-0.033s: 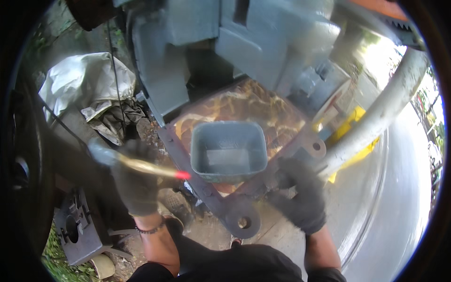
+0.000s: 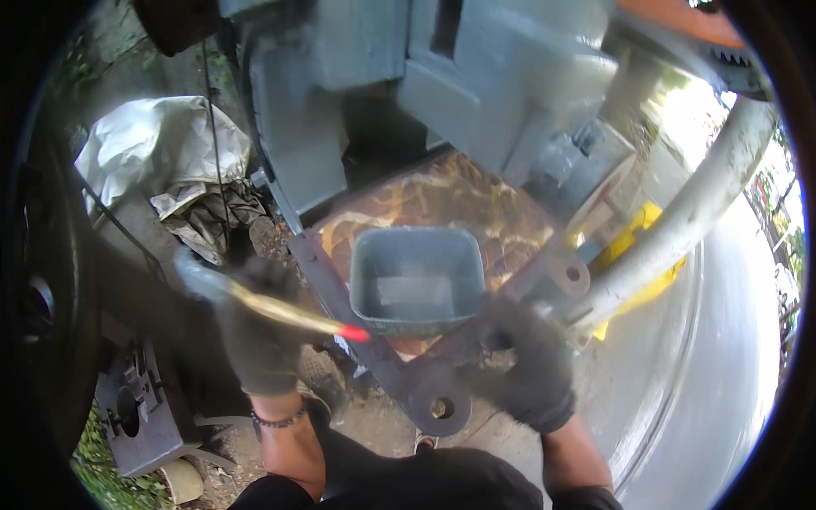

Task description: The person paints a large gray industrial machine with a paintbrush, repeatedly dipping the brush into a small container of gray paint and applying it to the machine's housing and side panels.

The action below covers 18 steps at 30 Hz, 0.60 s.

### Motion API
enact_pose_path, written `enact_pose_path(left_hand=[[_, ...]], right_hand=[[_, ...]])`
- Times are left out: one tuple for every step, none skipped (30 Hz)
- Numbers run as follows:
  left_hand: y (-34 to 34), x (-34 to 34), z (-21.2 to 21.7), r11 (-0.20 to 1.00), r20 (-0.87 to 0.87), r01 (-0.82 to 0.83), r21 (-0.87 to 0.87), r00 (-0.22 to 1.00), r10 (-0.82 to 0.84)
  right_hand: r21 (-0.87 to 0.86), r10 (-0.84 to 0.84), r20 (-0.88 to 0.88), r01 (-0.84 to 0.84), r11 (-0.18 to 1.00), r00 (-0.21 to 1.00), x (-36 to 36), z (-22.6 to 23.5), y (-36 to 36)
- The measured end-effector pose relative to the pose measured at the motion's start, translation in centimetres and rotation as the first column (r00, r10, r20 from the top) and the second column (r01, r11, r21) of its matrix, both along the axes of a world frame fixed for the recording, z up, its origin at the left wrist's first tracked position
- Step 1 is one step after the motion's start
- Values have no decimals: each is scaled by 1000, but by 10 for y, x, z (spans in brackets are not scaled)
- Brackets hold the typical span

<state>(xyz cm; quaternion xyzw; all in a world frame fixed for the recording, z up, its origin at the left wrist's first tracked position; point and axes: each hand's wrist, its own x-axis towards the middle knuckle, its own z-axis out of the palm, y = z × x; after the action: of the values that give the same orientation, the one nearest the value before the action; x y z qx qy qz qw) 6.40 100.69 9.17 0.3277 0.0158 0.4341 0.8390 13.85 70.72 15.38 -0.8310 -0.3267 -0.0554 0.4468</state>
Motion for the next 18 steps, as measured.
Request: enact_pose_path(left_hand=[[-14, 2, 12, 993, -17, 114, 25, 993, -113], [-28, 2, 21, 986, -65, 160, 43, 986, -157], [-43, 2, 30, 984, -126, 163, 77, 980, -152], [-52, -2, 38, 958, -173, 280, 63, 948, -265], [-59, -5, 44, 920, -204, 390, 34, 904, -376], [-70, -5, 47, 905, -245, 416, -85, 872, -424], [-78, -5, 49, 869, -247, 448, -209, 836, -490], [-81, -4, 48, 888, -333, 451, -83, 828, -452], [-84, -2, 46, 884, -392, 466, 40, 821, -415], [-85, -1, 43, 851, -434, 460, 252, 840, -326], [-86, 1, 39, 799, -466, 518, 306, 813, -349], [-86, 2, 35, 710, -479, 542, 450, 818, -320], [-86, 5, 33, 602, -458, 557, 572, 826, -328], [-87, 7, 32, 426, -545, 636, 643, 771, -329], [-86, 11, 32, 310, -578, 705, 638, 704, -412], [-94, 3, 35, 481, -385, 714, 509, 689, -615], [-92, 0, 37, 448, -360, 728, 520, 662, -657], [-90, -6, 41, 356, -388, 680, 641, 687, -614]], right_hand=[[-97, 44, 31, -41, 994, 999, -4, 7, 17], [-176, 173, 195, -139, 975, 965, -7, 12, 34], [-222, 249, 243, -196, 955, 938, -13, 16, 47], [-224, 225, 268, -167, 960, 937, -18, 18, 57], [-151, 231, 218, -202, 968, 948, -23, 18, 67], [-14, 231, 73, -231, 973, 970, -27, 17, 71], [33, 231, 53, -233, 972, 972, -28, 16, 74], [44, 212, 183, -223, 974, 960, -31, 12, 78], [96, 176, 211, -199, 975, 961, -32, 8, 79], [162, 96, 144, -119, 980, 985, -33, 6, 79], [177, 35, 146, -61, 982, 989, -33, 6, 77], [243, 24, 185, -70, 967, 982, -31, 8, 74], [293, -6, 305, -88, 952, 952, -28, 12, 71], [323, -72, 280, -23, 946, 957, -22, 19, 67], [325, -84, 239, 2, 946, 967, -14, 32, 59], [327, -96, 198, 27, 945, 976, -6, 46, 52], [349, -105, 54, 80, 934, 993, -1, 59, 44], [269, -139, 64, 117, 956, 988, 8, 71, 40]])
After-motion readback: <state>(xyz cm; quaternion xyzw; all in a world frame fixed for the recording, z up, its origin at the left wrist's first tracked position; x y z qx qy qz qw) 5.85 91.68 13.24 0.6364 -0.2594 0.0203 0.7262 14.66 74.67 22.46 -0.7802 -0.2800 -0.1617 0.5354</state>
